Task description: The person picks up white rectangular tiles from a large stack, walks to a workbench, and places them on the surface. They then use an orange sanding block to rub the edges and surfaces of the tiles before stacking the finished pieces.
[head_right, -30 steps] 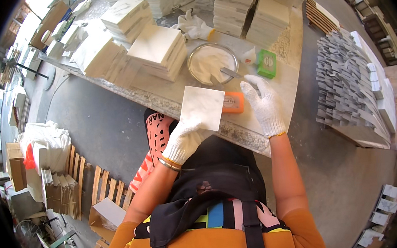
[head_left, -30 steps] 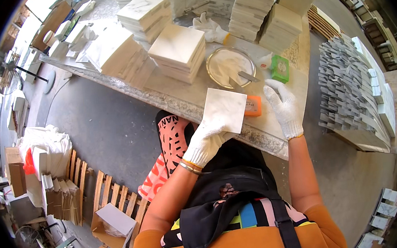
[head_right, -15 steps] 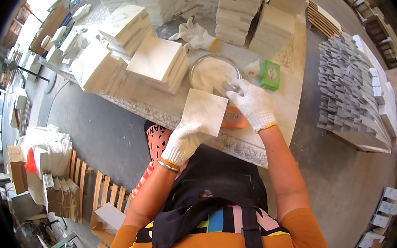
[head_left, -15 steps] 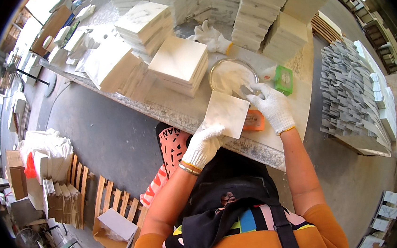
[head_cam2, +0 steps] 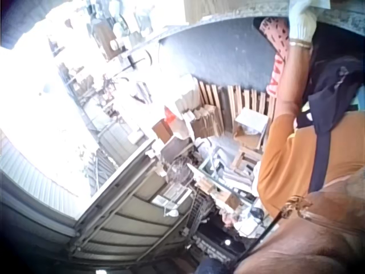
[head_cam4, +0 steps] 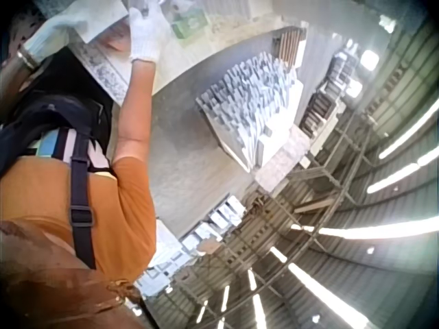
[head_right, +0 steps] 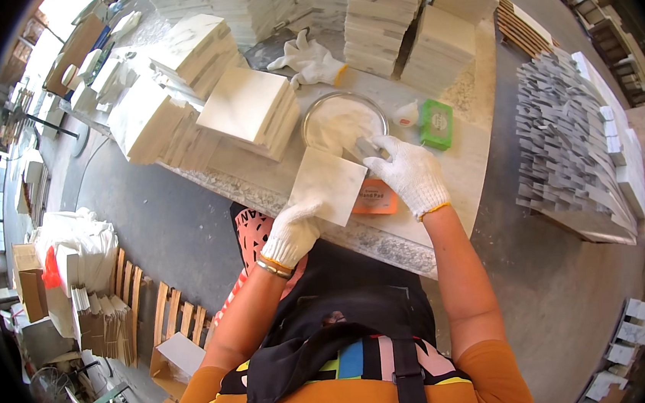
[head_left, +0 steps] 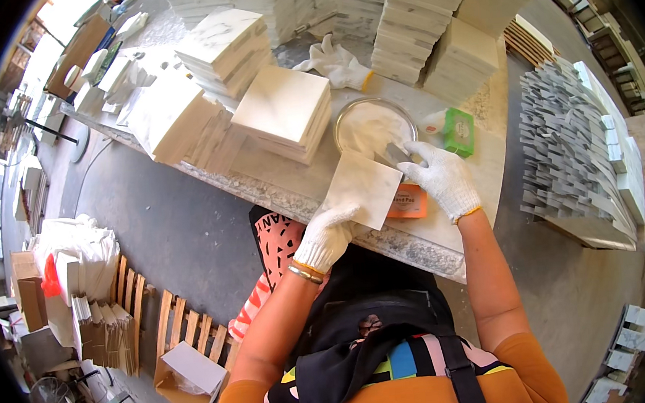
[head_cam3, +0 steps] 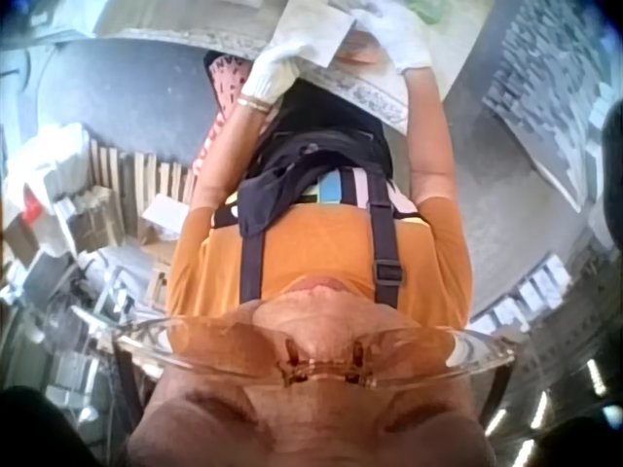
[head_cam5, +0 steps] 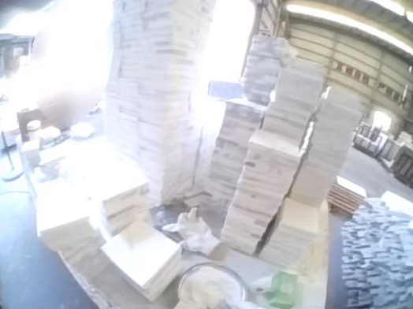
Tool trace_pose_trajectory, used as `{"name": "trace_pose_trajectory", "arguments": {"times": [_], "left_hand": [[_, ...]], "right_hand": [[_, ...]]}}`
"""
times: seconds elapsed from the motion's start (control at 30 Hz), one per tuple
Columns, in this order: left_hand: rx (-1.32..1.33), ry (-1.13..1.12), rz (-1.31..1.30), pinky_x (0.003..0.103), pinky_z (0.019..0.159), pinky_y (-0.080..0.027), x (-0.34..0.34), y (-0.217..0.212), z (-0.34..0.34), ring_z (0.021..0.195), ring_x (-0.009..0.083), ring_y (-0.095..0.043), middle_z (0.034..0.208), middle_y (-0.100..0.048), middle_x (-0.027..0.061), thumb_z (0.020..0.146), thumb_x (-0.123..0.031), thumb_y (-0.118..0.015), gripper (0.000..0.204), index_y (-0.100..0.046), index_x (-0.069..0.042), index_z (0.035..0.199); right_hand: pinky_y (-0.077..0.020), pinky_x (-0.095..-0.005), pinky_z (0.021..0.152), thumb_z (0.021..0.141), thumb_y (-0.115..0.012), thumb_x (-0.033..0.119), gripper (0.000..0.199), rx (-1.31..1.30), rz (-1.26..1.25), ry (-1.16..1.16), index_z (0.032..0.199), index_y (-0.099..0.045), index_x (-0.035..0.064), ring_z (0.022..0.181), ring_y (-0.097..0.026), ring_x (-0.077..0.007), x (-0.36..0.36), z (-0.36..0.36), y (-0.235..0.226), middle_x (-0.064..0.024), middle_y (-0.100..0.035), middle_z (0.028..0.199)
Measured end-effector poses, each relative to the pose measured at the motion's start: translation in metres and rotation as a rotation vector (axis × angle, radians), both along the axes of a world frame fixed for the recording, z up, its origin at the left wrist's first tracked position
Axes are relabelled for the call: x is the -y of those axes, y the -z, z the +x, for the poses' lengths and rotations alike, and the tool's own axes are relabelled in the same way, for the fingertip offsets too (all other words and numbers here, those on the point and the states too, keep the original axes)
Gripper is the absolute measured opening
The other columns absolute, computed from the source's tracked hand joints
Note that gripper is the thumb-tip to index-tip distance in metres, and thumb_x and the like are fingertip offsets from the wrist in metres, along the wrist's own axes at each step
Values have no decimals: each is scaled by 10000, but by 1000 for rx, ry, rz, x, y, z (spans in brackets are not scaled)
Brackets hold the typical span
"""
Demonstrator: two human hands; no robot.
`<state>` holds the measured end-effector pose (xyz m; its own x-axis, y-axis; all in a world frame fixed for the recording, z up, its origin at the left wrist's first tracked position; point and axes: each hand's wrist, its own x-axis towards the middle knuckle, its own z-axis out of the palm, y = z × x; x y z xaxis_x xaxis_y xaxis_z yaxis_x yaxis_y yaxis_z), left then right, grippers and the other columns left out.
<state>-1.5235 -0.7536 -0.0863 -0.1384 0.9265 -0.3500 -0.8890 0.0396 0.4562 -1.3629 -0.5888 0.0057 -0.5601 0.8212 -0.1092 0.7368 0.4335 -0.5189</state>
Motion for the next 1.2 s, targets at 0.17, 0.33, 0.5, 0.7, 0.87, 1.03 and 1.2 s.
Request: {"name": "trace_pose_trajectory", "arguments": {"times": [0.17, 0.33, 0.5, 0.7, 0.87, 1.03, 1.2], "left_hand": [[50, 36, 7, 367, 1001, -496, 3, 7, -3, 1179, 221, -603, 1284, -615, 87, 820, -71, -712, 646, -474, -21, 1418], [84, 36, 41, 375, 1006, -493, 5, 9, -4, 1184, 233, -603, 1277, -618, 91, 813, -84, -722, 676, -456, -17, 1432], [147, 83, 108, 370, 974, -505, 4, 3, -5, 1118, 235, -619, 1201, -641, 90, 794, -34, -720, 638, -493, -18, 1390], [76, 33, 146, 360, 972, -502, 17, 20, -7, 1154, 222, -612, 1243, -638, 93, 762, -42, -755, 685, -495, -13, 1395], [55, -98, 108, 344, 886, -536, 83, 24, -24, 1059, 211, -655, 1190, -662, 102, 835, -56, -708, 564, -527, -22, 1368], [-27, -300, -39, 377, 868, -539, 161, 32, -96, 988, 186, -667, 1120, -689, 68, 882, -37, -686, 443, -575, -38, 1310], [-292, -577, -93, 380, 893, -560, 205, 11, -193, 1067, 231, -663, 1176, -664, 121, 909, -70, -677, 398, -566, 14, 1283]], "right_hand": [[-531, -388, 794, 882, -659, 378, 394, -119, -131, 72, 1174, -693, 116, 882, -689, -300, -1, 5, 2, -171, -714, 1022], [-529, -331, 790, 911, -669, 313, 317, -326, -217, 188, 1132, -713, 89, 851, -695, -211, 13, 15, 0, -134, -728, 1033], [-533, -306, 740, 912, -688, 292, 319, -330, -233, 94, 1131, -711, 60, 796, -684, -173, 23, 18, 1, -105, -735, 1001], [-532, -269, 694, 939, -676, 239, 328, -464, -346, 154, 1183, -689, 20, 763, -642, -112, 34, 6, -11, -74, -711, 915], [-440, -199, 571, 981, -610, 216, 300, -519, -335, 78, 1208, -680, 33, 670, -604, -64, 59, 18, 0, -19, -666, 813], [-524, -271, 670, 911, -646, 111, 240, -553, -276, -178, 1100, -697, -27, 725, -645, -119, 91, 41, 36, -66, -692, 842], [-545, -382, 819, 796, -772, 108, 222, -498, 94, -642, 1004, -734, 41, 866, -688, -294, 120, -30, 31, -120, -723, 946]]}}
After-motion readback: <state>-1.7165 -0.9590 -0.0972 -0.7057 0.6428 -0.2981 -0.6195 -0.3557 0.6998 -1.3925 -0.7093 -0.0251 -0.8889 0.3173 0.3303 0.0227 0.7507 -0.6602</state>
